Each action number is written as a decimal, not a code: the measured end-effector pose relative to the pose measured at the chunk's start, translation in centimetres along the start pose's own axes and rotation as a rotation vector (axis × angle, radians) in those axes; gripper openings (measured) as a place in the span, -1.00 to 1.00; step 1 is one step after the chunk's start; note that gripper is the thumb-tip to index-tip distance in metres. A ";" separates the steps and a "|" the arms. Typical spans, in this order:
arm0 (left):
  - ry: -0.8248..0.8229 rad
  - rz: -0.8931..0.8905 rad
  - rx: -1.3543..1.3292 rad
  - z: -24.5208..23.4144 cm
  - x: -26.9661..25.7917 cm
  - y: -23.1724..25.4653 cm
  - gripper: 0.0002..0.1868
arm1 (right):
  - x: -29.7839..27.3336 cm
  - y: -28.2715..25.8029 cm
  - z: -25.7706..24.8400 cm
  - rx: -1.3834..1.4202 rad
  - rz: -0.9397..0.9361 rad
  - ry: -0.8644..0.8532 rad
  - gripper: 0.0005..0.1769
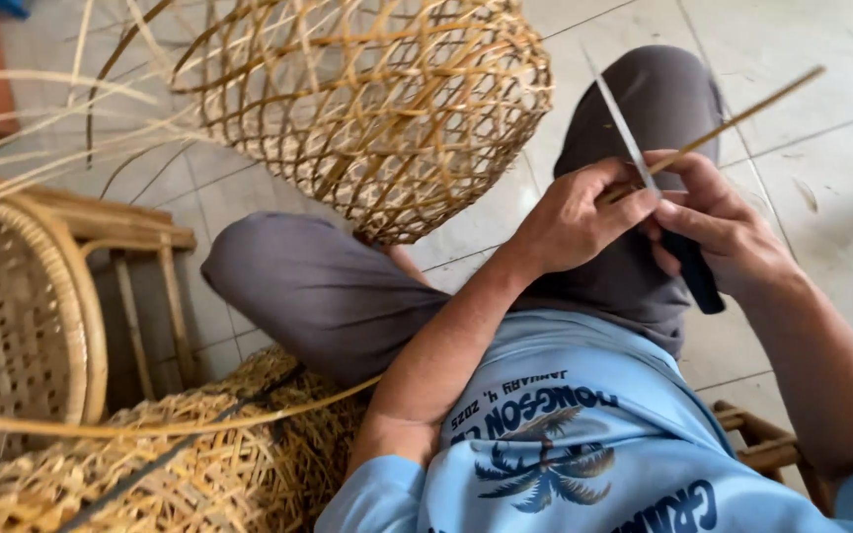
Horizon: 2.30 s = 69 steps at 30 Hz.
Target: A person is trimming bamboo strips with a knife and weaving them into a large conical basket structure.
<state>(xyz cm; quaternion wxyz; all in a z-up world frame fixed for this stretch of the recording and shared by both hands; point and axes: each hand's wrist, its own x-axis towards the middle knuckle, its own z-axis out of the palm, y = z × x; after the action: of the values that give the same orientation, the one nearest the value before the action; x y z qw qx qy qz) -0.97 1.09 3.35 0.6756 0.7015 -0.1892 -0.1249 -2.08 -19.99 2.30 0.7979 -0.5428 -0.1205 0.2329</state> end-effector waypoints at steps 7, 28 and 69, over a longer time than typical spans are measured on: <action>0.243 0.073 0.182 0.7 0.3 -1.6 -0.55 | 0.3 0.6 -0.5 -0.215 0.061 0.074 -0.42; 0.027 0.077 0.145 2.0 1.3 -5.6 -0.63 | 0.7 3.8 -14.5 -0.028 -0.141 -0.098 -0.65; 1.141 -0.505 0.754 -43.4 -15.6 9.4 -0.41 | -1.9 3.0 -5.5 -0.421 0.154 0.034 -0.36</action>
<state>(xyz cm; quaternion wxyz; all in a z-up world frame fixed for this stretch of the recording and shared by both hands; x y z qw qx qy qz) 2.85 46.81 13.87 0.3319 0.8648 0.3299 0.1819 -1.99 -24.54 -2.47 0.6487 -0.7089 -0.1111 0.2534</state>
